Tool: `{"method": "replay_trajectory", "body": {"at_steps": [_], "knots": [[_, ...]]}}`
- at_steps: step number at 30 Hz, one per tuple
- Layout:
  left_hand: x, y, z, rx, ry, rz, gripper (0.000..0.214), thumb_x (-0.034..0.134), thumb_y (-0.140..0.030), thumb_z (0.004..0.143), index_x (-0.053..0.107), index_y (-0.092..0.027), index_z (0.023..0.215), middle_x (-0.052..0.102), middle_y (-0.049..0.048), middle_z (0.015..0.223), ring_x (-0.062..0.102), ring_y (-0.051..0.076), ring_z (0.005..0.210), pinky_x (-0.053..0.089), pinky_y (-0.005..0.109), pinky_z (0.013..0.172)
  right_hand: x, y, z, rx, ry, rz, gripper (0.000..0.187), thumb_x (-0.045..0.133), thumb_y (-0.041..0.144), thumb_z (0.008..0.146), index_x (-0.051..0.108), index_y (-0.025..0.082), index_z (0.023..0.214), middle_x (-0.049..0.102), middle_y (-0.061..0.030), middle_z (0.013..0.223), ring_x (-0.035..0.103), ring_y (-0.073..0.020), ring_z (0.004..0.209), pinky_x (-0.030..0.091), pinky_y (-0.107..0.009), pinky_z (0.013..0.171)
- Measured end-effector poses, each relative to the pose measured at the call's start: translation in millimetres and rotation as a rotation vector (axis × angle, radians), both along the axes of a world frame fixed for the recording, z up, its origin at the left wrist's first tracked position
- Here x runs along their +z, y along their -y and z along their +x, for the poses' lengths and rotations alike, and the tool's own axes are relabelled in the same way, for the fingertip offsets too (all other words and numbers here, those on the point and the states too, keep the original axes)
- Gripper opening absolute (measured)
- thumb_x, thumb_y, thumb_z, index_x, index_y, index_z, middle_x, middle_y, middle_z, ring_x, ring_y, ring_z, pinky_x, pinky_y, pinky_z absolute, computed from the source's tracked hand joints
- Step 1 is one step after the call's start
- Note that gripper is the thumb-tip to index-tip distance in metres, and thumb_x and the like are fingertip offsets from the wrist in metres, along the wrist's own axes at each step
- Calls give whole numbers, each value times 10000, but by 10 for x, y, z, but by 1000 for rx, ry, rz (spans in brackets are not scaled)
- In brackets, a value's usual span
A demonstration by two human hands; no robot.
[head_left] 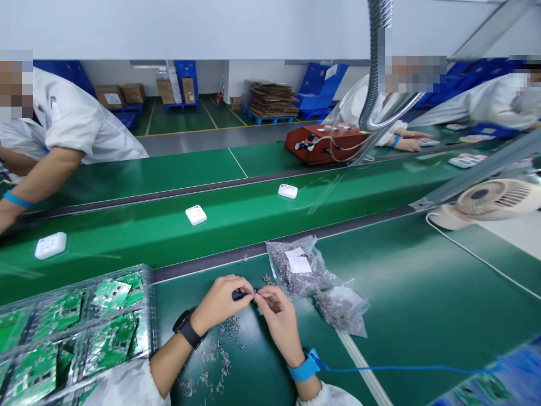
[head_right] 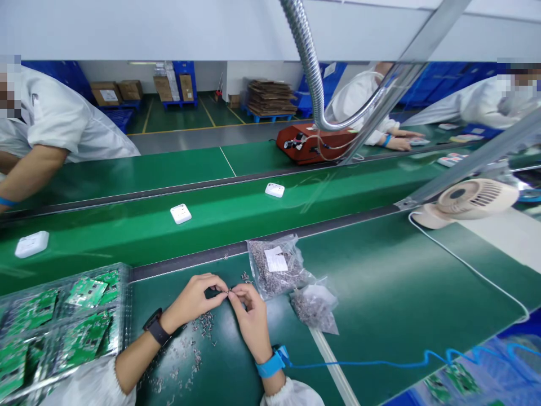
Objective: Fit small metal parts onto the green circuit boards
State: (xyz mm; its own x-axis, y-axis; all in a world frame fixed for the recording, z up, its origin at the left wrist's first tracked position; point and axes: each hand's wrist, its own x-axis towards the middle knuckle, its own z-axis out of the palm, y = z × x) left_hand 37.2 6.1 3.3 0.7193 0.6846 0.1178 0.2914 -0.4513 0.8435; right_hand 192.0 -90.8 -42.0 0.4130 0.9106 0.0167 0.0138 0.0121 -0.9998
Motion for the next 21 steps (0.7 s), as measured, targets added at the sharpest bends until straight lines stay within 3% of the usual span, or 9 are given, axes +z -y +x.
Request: {"method": "replay_trajectory", "body": {"at_steps": [12,21], "knots": [[-5,-5,31,90,41,-46,121,643,-164,860,751,-218,852,722,-1,814,639,158,788,482,251,738,23,-38,9,25,33,-48,374,759,576,864,754,204,890,755,-72,812,695,-242,762,561,-339,698],[-37,3,37,139,-22,-62,140,648,-173,855,773,-235,847,774,-9,829,677,180,821,474,285,775,22,-27,-3,26,92,-58,383,711,578,899,748,197,877,744,-67,791,677,-227,734,546,-319,672]]}}
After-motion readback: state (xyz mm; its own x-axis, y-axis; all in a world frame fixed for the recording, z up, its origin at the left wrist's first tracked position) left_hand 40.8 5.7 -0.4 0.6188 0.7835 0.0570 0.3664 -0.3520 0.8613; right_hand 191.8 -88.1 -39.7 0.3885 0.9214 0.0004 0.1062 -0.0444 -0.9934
